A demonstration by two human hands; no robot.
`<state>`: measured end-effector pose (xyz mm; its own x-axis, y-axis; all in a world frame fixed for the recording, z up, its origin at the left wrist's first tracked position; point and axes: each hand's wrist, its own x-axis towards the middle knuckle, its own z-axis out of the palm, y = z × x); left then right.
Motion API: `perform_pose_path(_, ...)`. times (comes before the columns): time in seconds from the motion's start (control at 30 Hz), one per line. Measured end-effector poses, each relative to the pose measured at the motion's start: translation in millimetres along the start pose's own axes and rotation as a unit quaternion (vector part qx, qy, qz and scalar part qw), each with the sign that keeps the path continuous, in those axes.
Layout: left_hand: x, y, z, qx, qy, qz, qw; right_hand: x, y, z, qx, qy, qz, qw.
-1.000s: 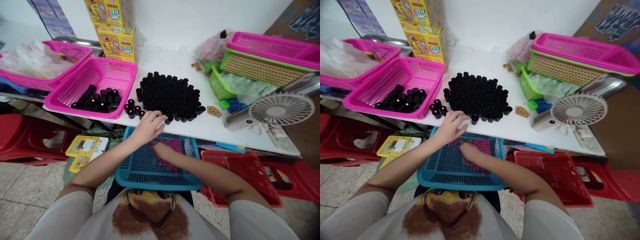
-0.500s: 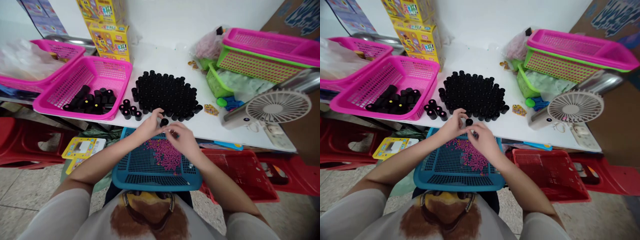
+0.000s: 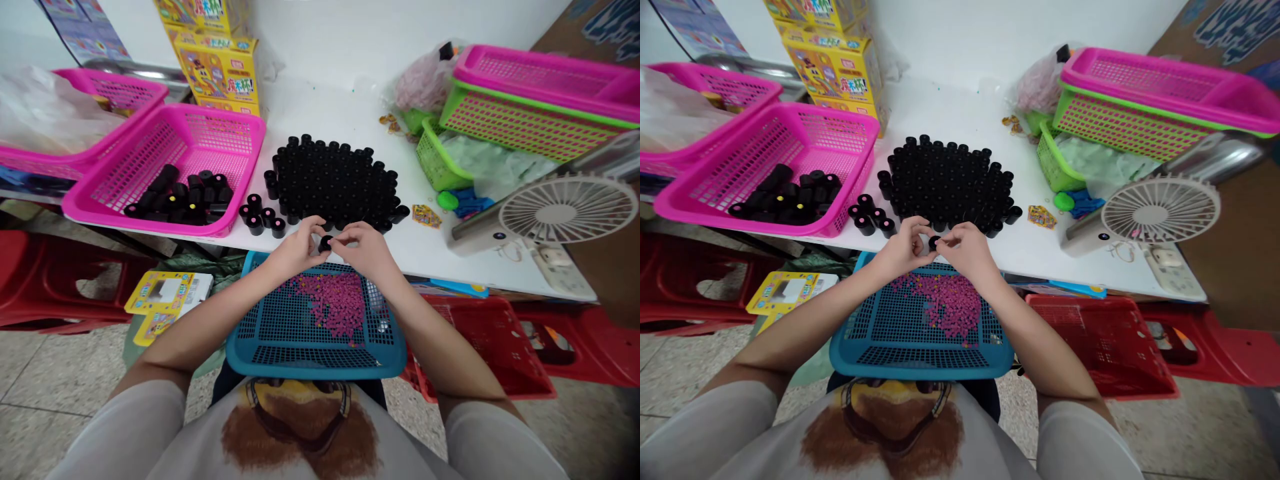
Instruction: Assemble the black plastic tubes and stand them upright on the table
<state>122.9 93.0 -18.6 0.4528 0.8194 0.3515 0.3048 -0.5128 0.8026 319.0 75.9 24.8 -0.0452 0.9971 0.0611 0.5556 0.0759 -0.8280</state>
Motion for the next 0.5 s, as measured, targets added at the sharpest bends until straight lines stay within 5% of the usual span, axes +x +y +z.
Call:
perform_pose_path(0.1, -0.9, -0.7, -1.4, 0.009, 0.001, 0.002, 1.0, 1.3, -4.0, 6.3, 0.167, -0.039, 0.108, 0.979)
perform_pose_path(0.2, -1.4, -2.1, -1.4, 0.008, 0.005, -0.003, 1.0, 4.0, -7.2, 11.9, 0.329, -0.064, 0.209, 0.919)
perform_pose_path(0.3, -1.7, -2.5, -1.9, 0.003, 0.01, -0.01, 1.0, 6.4, -9.1, 14.2, 0.373, -0.08, 0.257, 0.888)
perform_pose_path(0.5, -0.2, 2.6, -5.8, 0.016, 0.005, -0.018, 1.0, 9.0, -10.1, 16.1, 0.396, -0.076, 0.286, 0.869)
